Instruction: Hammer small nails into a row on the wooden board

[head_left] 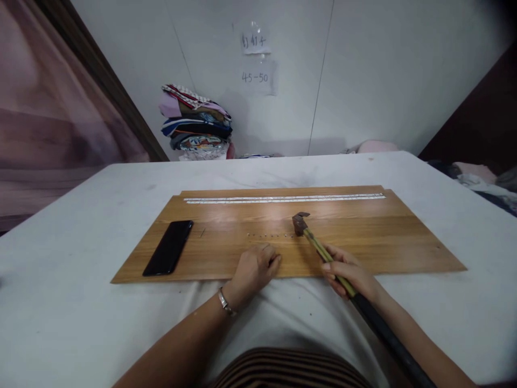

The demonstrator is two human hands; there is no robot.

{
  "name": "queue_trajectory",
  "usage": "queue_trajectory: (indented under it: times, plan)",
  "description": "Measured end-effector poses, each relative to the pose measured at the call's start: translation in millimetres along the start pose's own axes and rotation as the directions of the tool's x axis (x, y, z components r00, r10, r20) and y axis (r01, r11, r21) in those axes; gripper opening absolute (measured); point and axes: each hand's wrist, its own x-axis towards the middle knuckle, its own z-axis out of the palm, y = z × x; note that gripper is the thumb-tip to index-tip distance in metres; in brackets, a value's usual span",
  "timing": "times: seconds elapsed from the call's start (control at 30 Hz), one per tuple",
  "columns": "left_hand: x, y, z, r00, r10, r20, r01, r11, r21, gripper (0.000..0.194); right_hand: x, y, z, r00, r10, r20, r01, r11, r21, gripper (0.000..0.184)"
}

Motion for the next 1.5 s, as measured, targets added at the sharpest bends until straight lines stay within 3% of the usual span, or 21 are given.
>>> queue_trajectory:
  times: [0.33, 0.67, 1.5]
  plan:
    - [0.3, -0.7, 0.0, 1.000, 0.012, -0.013, -0.012, 1.000, -0.017, 0.021, -1.9, -1.5, 0.1, 0.998, -0.055, 0.021, 0.055, 0.998, 0.001, 0.038]
    - [0.9, 0.4, -1.5, 1.000, 0.007, -0.005, -0.007, 1.000, -0.010, 0.020, -1.1, -2.6, 2.6, 1.000, -0.020, -0.002, 0.020, 1.000, -0.016, 0.050]
    - [0.4, 0.1, -0.8, 0.999, 0.030, -0.013, -0.030, 1.000, 0.003, 0.020, -2.2, -2.3, 1.0, 1.000, -0.025, 0.004, 0.025, 0.999, 0.036, 0.049]
